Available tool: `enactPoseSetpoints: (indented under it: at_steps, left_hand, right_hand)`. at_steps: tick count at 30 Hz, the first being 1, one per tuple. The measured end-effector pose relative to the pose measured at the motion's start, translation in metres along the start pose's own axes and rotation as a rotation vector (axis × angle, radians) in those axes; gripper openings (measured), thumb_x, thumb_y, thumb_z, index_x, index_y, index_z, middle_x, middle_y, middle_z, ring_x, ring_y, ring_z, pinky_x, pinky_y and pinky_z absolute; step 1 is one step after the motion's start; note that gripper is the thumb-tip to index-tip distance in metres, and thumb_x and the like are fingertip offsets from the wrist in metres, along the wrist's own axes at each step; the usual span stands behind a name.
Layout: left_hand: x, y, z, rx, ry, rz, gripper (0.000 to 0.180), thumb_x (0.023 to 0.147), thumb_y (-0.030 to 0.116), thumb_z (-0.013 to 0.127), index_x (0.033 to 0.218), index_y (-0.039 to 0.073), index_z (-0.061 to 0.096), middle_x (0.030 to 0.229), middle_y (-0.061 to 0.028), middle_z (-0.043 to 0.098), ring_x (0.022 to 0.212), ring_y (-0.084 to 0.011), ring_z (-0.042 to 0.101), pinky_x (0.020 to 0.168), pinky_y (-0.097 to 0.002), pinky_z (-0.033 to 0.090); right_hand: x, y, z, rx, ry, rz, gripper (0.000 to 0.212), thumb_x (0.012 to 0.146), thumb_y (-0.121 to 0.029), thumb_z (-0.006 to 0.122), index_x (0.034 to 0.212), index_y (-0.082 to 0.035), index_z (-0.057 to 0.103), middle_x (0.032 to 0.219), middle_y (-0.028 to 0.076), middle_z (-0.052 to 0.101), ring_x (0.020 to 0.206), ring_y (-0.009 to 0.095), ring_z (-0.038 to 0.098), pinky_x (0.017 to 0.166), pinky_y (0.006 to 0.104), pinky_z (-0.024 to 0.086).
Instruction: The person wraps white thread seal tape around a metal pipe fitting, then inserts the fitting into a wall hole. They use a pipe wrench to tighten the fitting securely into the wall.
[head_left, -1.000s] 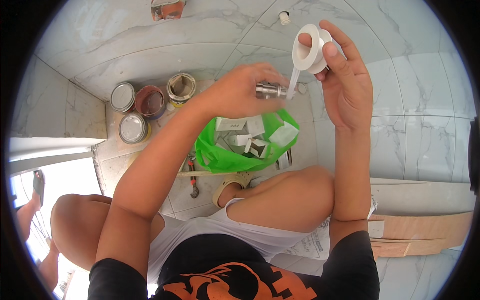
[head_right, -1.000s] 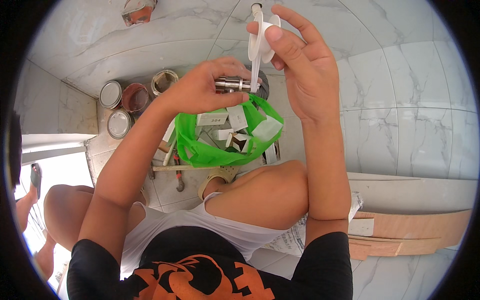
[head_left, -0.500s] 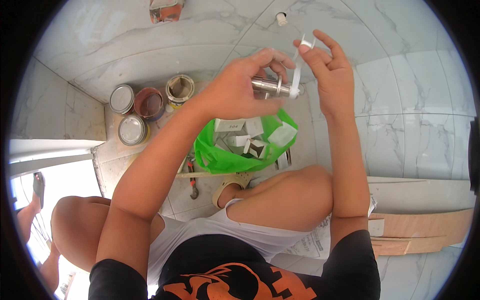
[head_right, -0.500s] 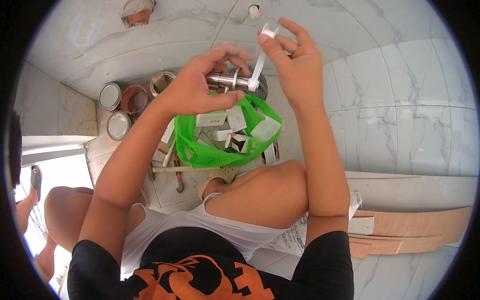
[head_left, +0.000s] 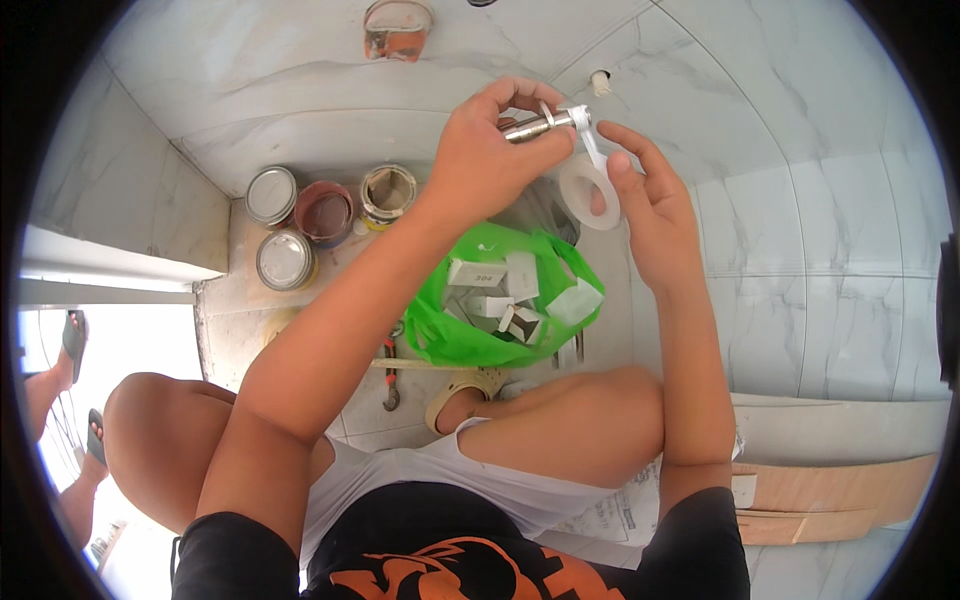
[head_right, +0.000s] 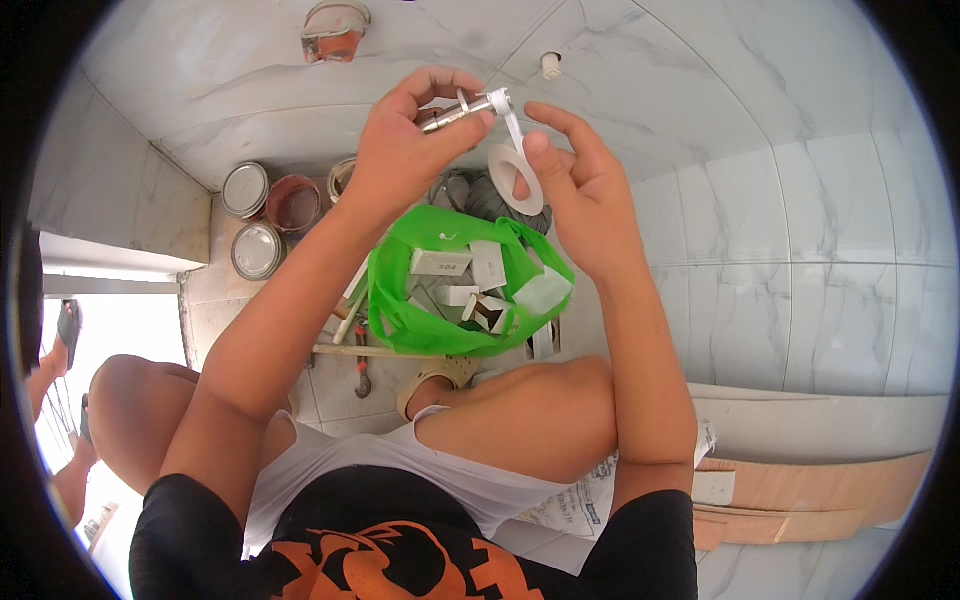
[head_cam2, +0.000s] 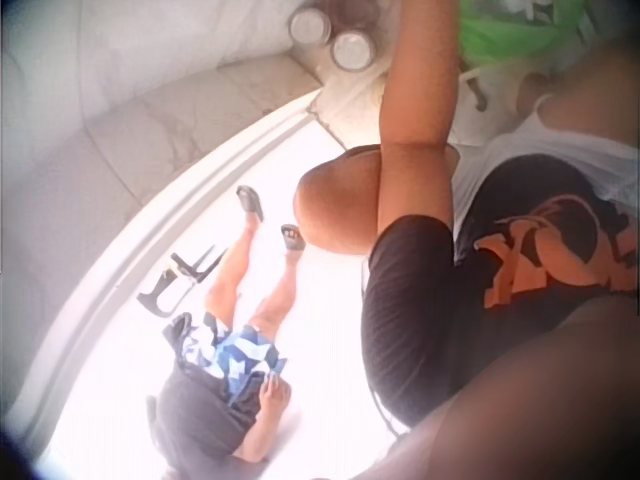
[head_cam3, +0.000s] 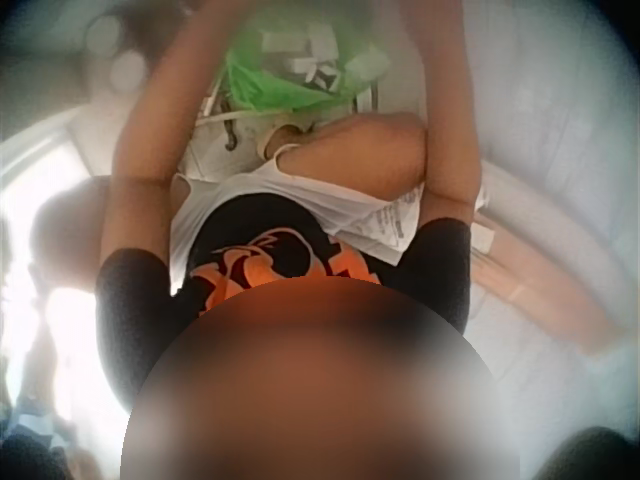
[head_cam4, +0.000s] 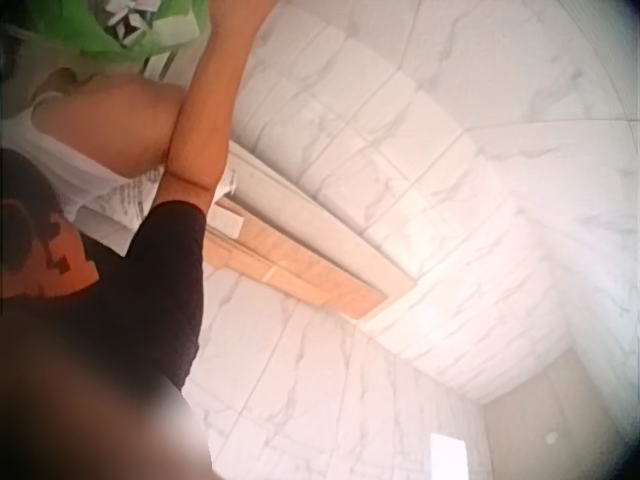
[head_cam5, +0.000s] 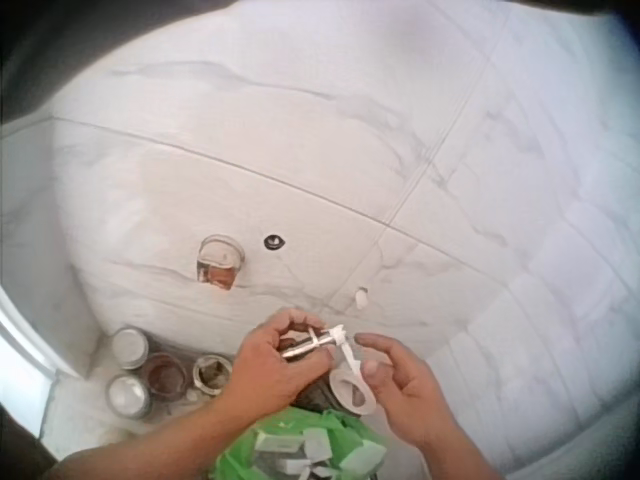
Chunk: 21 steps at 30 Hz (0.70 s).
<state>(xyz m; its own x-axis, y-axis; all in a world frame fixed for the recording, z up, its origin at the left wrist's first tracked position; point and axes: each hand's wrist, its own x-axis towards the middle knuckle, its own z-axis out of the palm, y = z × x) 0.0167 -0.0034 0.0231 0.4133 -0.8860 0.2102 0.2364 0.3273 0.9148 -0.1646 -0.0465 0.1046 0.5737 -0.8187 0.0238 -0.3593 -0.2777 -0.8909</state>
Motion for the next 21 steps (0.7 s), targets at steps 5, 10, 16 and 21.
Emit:
enactPoseSetpoints:
  at_steps: [5,10,16,21]
  left_hand:
    - [0.013,-0.006,-0.020,0.298,0.057,0.088,0.038,0.084,0.022,0.083,0.117,0.008,0.070,0.103,-0.0035,0.070,0.084,-0.0078,0.064,0.075,-0.0265,0.053]
    - [0.009,-0.015,-0.023,0.511,-0.178,0.316,0.039,0.077,0.021,0.081,0.112,0.009,0.070,0.100,-0.0088,0.070,0.087,-0.0256,0.068,0.079,-0.0370,0.056]
    - [-0.014,-0.014,0.000,0.414,-0.452,0.459,0.037,0.078,0.012,0.081,0.112,0.008,0.068,0.097,-0.0062,0.069,0.076,-0.0223,0.064,0.074,-0.0341,0.055]
    - [-0.022,-0.002,0.008,0.161,-0.448,0.229,0.036,0.081,0.008,0.080,0.114,0.009,0.067,0.091,-0.0017,0.069,0.076,-0.0071,0.062,0.066,-0.0257,0.050]
  right_hand:
    - [-0.014,-0.019,-0.001,-0.111,-0.085,-0.168,0.055,0.105,-0.027,0.070,0.150,0.000,0.052,0.088,0.002,0.071,0.085,0.009,0.061,0.078,0.0256,0.047]
    - [-0.019,-0.033,-0.002,0.100,-0.103,-0.275,0.055,0.104,-0.015,0.069,0.152,0.002,0.047,0.111,0.010,0.077,0.102,0.013,0.065,0.092,0.0282,0.050]
    - [-0.003,-0.024,-0.014,0.081,0.099,-0.231,0.060,0.103,-0.018,0.072,0.152,0.002,0.046,0.116,0.013,0.078,0.110,0.014,0.066,0.100,0.0302,0.049]
    - [0.005,0.000,-0.021,-0.008,0.108,0.008,0.057,0.102,-0.025,0.073,0.148,0.002,0.052,0.104,0.011,0.079,0.102,0.011,0.066,0.097,0.0290,0.048]
